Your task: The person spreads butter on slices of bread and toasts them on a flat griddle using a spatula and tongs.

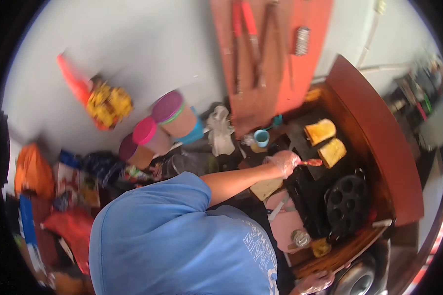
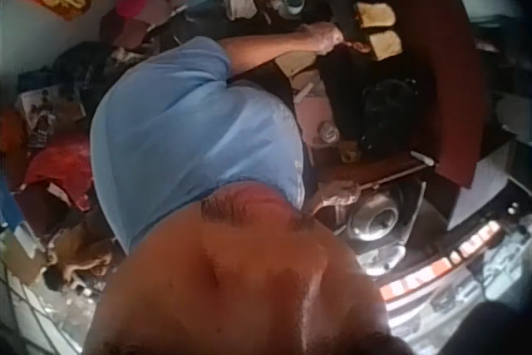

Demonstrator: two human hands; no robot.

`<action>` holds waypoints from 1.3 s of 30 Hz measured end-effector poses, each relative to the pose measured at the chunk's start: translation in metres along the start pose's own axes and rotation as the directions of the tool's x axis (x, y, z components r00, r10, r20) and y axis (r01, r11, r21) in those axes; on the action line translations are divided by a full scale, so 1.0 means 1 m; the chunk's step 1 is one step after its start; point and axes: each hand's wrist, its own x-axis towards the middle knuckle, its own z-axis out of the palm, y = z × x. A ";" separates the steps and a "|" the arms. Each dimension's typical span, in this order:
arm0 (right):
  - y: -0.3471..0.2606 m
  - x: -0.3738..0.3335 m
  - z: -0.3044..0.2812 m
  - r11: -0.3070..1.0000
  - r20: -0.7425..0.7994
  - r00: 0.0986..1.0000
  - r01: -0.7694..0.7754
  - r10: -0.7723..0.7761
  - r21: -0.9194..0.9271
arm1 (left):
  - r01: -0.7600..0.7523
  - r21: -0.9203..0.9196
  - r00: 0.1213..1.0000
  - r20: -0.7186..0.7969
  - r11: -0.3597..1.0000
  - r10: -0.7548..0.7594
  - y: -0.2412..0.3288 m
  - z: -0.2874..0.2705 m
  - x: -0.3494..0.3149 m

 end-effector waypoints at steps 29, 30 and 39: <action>0.006 0.004 -0.013 0.888 0.147 0.879 0.433 -0.454 0.158 | -0.016 -0.378 0.997 0.063 0.926 0.043 0.096 0.178 -0.171; 0.005 0.005 -0.015 0.890 0.156 0.883 0.414 -0.444 0.190 | -0.032 -0.349 0.996 0.063 0.937 0.058 0.099 0.186 -0.176; 0.011 0.005 -0.008 0.888 0.167 0.878 0.417 -0.449 0.194 | 0.088 -0.437 0.995 0.079 0.895 -0.059 0.112 0.186 -0.189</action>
